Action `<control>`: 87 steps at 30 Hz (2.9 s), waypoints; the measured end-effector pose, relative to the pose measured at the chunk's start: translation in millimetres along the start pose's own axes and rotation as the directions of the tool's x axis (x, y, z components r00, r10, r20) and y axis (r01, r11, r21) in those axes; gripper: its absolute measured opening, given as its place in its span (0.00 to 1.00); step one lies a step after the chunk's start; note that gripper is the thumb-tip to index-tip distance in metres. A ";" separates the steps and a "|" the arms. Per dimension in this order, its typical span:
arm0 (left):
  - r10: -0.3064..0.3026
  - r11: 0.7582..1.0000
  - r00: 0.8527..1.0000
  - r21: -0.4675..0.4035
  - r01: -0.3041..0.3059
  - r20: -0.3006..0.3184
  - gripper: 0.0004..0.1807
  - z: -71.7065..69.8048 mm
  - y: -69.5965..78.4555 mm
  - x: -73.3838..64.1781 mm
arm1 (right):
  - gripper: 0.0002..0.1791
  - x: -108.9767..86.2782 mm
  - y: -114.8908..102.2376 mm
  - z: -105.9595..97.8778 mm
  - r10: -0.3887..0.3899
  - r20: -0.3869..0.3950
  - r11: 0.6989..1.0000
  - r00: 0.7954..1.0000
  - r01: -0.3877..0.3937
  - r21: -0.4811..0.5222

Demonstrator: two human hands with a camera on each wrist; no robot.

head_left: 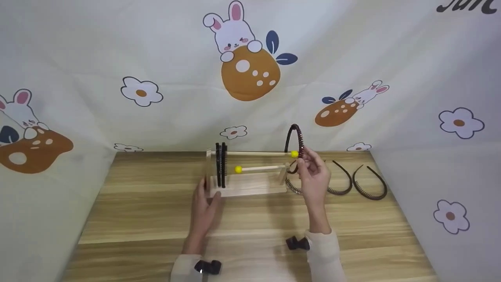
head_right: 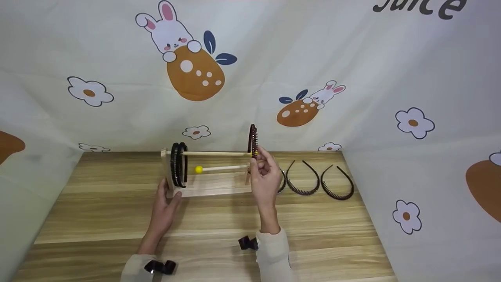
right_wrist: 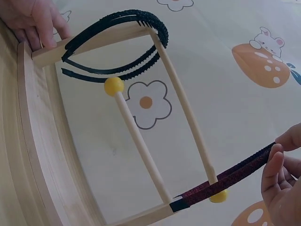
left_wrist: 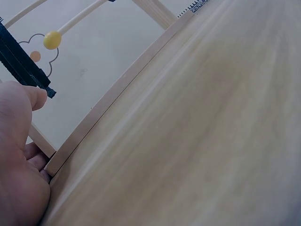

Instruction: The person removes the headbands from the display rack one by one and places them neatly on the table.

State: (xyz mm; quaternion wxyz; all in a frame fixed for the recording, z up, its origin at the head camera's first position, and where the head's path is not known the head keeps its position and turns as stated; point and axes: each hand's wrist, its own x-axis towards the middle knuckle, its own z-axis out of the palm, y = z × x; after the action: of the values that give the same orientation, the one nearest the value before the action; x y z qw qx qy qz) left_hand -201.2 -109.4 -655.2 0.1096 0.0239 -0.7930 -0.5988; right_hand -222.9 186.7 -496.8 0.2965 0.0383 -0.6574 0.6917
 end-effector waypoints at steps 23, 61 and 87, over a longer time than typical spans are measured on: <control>-0.041 0.999 0.999 0.019 0.040 0.013 0.44 -1.6 4.7 -1.4 | 0.20 8.7 10.8 -34.3 -0.001 0.026 0.993 1.000 0.004 -0.120; 0.006 0.999 1.000 0.040 -0.006 0.002 0.43 -1.3 1.0 -0.8 | 0.08 -19.9 28.4 -117.6 0.072 0.053 0.941 0.996 -0.051 -0.334; 0.032 0.999 0.999 0.021 -0.032 0.008 0.44 -2.5 1.8 0.8 | 0.21 -52.3 49.8 -176.5 0.016 0.508 0.870 0.861 0.238 -0.431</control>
State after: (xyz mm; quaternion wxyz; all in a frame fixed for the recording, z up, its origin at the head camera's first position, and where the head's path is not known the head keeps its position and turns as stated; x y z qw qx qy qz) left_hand -201.3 -111.3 -652.7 0.1158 0.0102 -0.7999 -0.5888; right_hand -143.4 334.4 -587.5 0.1585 0.1791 -0.8579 0.4547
